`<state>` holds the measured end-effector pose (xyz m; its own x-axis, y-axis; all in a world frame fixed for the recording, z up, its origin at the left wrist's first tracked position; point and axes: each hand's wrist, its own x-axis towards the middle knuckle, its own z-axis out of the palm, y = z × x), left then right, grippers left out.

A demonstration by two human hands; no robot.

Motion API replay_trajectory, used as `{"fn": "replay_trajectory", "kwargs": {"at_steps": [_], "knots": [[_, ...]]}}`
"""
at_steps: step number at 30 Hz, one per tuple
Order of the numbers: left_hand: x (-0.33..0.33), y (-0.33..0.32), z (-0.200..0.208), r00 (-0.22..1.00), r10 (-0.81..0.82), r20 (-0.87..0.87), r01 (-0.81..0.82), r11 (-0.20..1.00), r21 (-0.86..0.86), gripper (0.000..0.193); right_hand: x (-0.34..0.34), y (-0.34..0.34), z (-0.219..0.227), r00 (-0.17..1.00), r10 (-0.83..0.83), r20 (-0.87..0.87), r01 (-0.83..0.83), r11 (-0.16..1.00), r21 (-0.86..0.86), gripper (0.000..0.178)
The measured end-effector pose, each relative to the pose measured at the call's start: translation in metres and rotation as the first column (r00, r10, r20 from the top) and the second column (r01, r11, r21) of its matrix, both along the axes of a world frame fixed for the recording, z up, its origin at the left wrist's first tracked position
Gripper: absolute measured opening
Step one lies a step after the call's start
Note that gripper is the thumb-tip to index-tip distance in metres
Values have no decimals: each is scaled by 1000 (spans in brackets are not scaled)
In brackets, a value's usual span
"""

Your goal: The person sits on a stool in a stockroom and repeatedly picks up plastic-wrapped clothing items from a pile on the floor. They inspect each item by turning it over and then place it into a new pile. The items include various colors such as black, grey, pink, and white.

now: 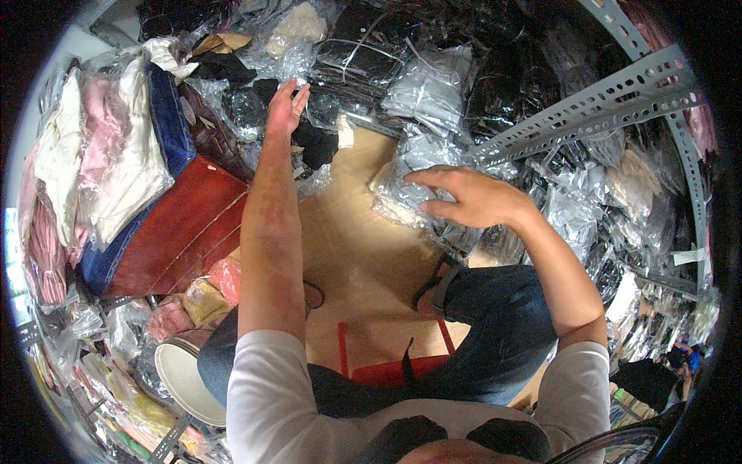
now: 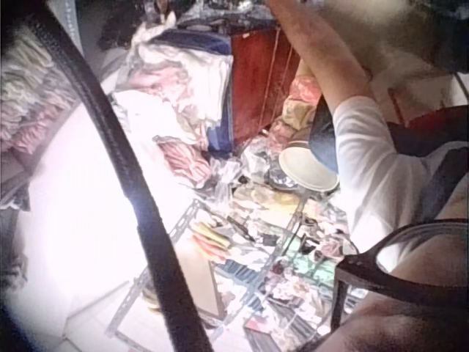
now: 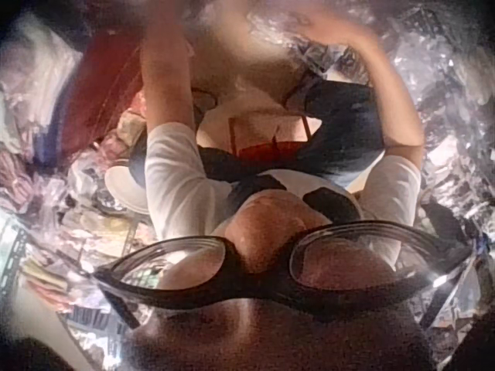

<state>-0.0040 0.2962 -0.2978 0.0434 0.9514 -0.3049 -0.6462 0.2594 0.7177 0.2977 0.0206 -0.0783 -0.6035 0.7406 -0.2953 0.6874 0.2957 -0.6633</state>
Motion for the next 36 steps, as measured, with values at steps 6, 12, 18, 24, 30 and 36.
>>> {"fn": "replay_trajectory", "kwargs": {"at_steps": [6, 12, 18, 24, 30, 36], "knots": [[-52, 28, 21, 955, 130, -268, -67, 971, 230, 37, -9, 10, -1, 997, 81, -18, -80, 996, 49, 50], [-40, -40, 160, 826, 56, -561, 67, 978, 197, 54, 0, 11, -7, 999, 31, -23, -29, 995, 96, 51], [-44, -150, 274, 847, -199, -493, 320, 932, 173, 46, -16, 6, 8, 859, -336, -386, 236, 929, -283, 60], [10, -289, 336, 824, -258, -504, 486, 779, 396, 49, -43, -38, 78, 107, -904, -413, -323, 361, -875, 69], [14, -341, 347, 526, -391, -755, 735, 655, 173, 45, -38, -62, 62, -14, -852, -523, -300, 503, -811, 54], [2, -354, 338, 412, -386, -825, 852, 483, 200, 35, -42, -64, 69, 200, -725, -659, -85, 658, -749, 37]]}}
